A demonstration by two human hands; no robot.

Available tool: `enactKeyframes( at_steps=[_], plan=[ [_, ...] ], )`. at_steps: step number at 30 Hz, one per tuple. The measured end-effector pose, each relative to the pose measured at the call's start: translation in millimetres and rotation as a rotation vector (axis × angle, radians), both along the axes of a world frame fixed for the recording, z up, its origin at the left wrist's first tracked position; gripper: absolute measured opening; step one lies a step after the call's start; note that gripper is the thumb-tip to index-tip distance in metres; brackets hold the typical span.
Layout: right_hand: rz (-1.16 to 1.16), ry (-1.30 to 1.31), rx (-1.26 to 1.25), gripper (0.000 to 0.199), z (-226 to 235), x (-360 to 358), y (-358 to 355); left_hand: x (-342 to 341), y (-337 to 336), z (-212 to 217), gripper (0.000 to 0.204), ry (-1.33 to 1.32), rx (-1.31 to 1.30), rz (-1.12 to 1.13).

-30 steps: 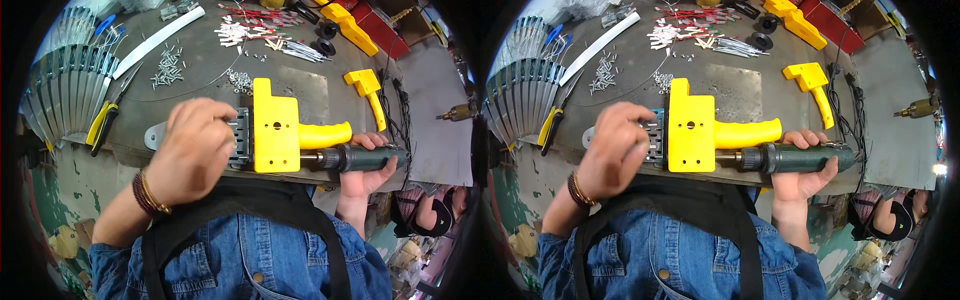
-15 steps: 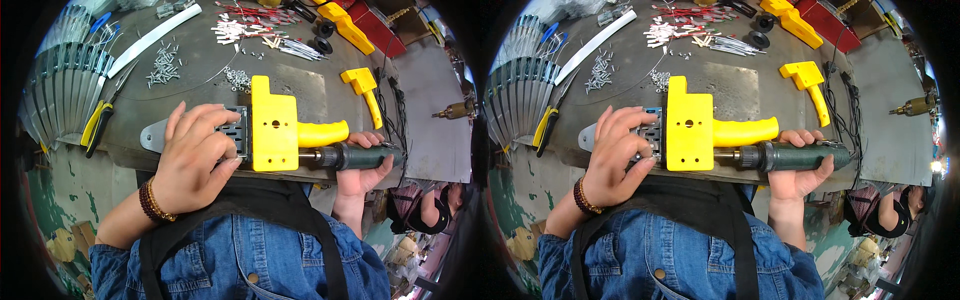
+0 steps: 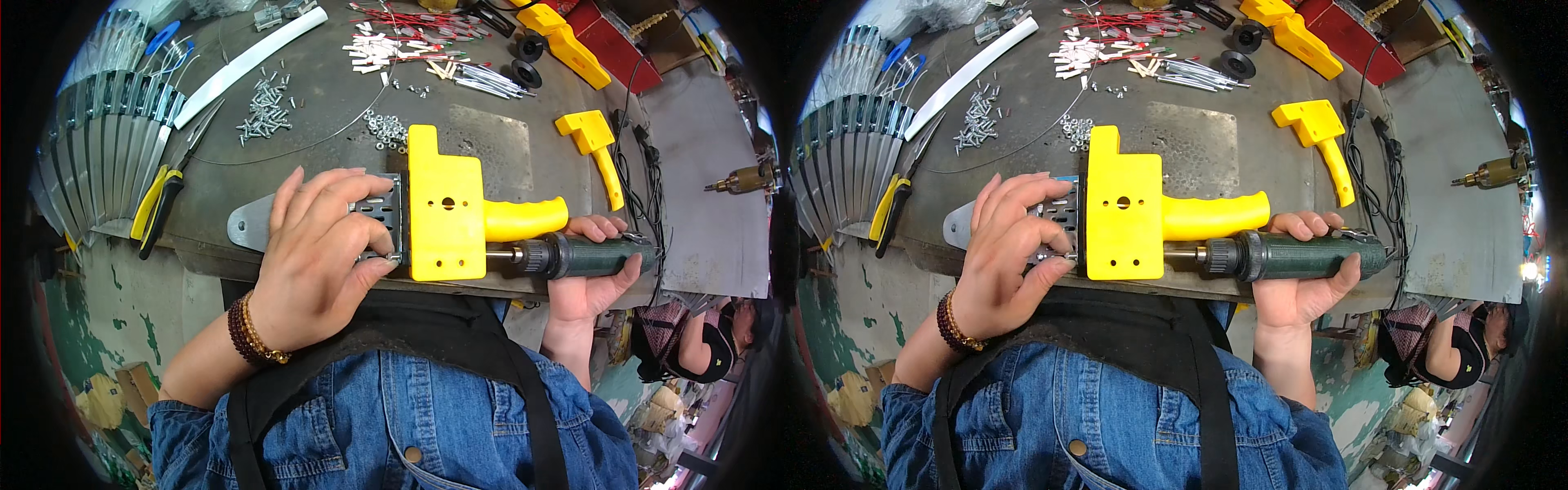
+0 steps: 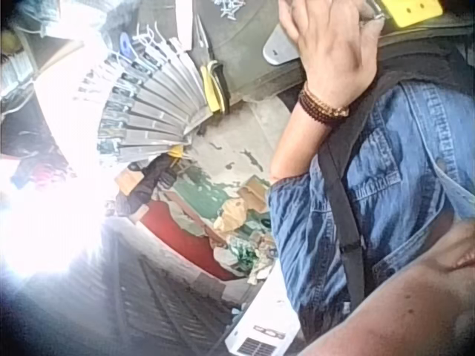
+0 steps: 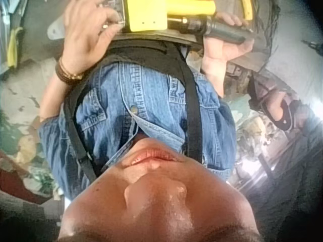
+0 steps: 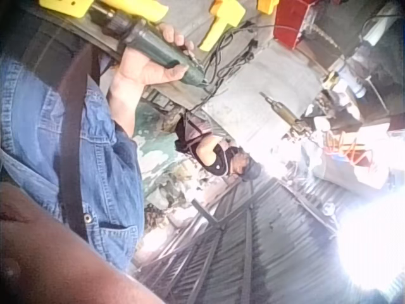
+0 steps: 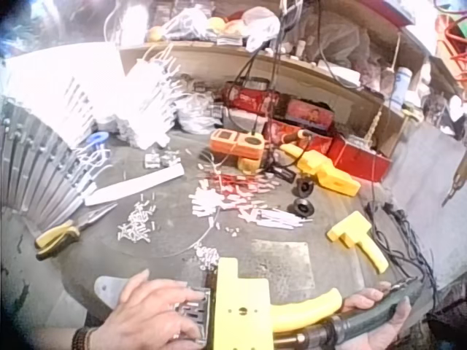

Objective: Assembling the internal wiring and housing components of a small handheld power tool.

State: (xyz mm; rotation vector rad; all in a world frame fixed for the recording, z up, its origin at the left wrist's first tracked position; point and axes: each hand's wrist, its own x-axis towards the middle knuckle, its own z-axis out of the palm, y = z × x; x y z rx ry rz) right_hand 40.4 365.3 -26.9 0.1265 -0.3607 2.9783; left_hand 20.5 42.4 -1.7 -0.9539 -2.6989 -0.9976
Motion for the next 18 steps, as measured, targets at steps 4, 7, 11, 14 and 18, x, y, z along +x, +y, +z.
enactKeyframes(
  at_steps=[4,7,11,14,18],
  plan=[
    [0.012,-0.001,0.009,0.044,0.3,0.0,-1.0,0.0,2.3,0.4,0.017,-0.012,0.012,0.005],
    [0.012,0.002,0.008,0.044,-1.2,0.2,0.4,-0.3,2.9,-0.1,0.019,-0.010,0.037,0.014],
    [0.011,-0.009,0.008,0.044,0.2,0.3,-1.5,0.1,2.6,-1.3,0.019,0.016,0.047,0.021],
    [0.022,-0.014,0.013,0.045,-0.4,0.6,-0.6,-0.7,2.6,-0.1,0.018,0.008,0.050,0.008],
    [0.025,-0.005,-0.019,0.046,-1.6,0.0,-0.3,0.2,3.1,-0.7,0.018,0.004,0.042,0.014]
  ],
)
